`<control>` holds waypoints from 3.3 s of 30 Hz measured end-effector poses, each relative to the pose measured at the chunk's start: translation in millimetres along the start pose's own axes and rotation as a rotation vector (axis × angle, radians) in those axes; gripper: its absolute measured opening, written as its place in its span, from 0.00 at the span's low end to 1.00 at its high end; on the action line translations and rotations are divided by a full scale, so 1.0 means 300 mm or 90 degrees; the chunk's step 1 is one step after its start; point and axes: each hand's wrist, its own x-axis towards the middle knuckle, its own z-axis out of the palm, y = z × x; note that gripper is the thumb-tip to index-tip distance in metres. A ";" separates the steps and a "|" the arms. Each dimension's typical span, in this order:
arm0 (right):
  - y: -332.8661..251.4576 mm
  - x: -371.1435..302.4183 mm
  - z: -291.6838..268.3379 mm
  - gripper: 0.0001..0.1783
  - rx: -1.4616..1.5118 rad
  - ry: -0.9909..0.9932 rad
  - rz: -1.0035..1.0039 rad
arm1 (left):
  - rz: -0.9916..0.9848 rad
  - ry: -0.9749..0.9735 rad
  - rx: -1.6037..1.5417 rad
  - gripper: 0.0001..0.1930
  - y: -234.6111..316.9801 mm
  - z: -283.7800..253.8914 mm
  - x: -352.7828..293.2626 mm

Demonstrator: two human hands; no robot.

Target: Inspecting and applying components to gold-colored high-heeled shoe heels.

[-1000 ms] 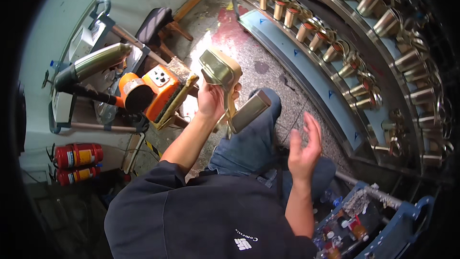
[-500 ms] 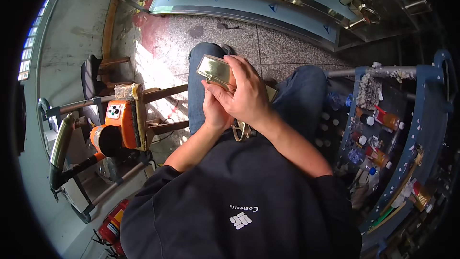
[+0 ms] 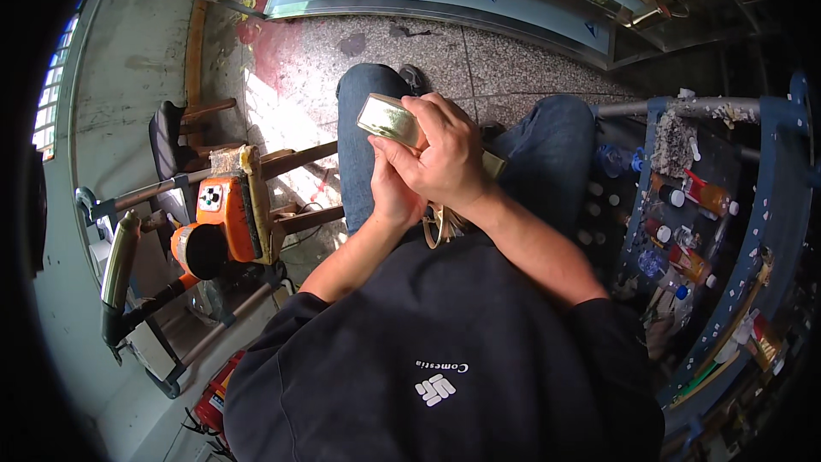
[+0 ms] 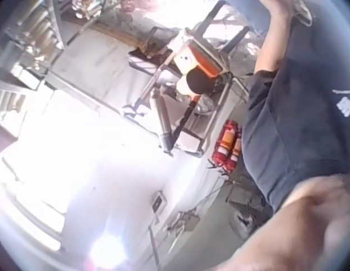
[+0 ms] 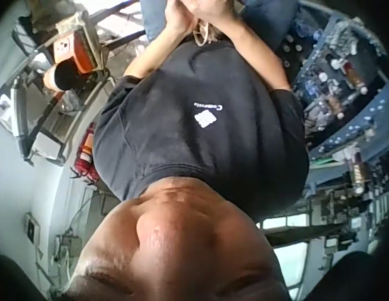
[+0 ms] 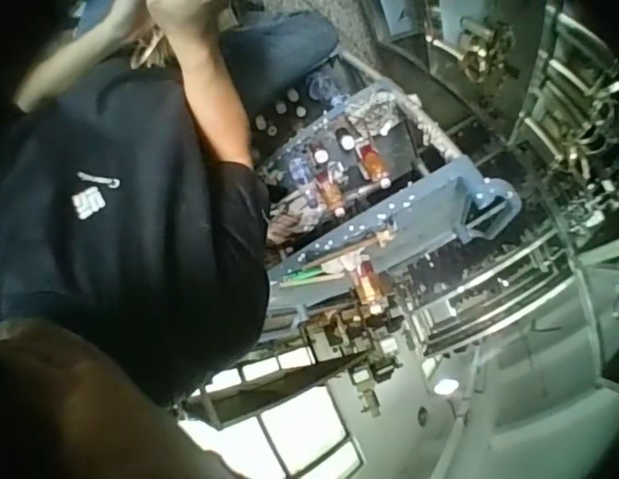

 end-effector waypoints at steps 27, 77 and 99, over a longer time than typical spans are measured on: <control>-0.010 0.026 0.023 0.28 -0.061 -0.037 -0.024 | -0.060 -0.029 -0.011 0.27 -0.002 -0.099 0.023; 0.249 -0.360 -0.248 0.61 0.451 -0.003 0.353 | 0.111 -0.187 0.391 0.06 0.008 -0.104 0.145; 0.185 -0.285 -0.315 0.47 -0.164 -0.087 0.018 | 0.007 -0.003 0.178 0.11 -0.030 -0.055 0.190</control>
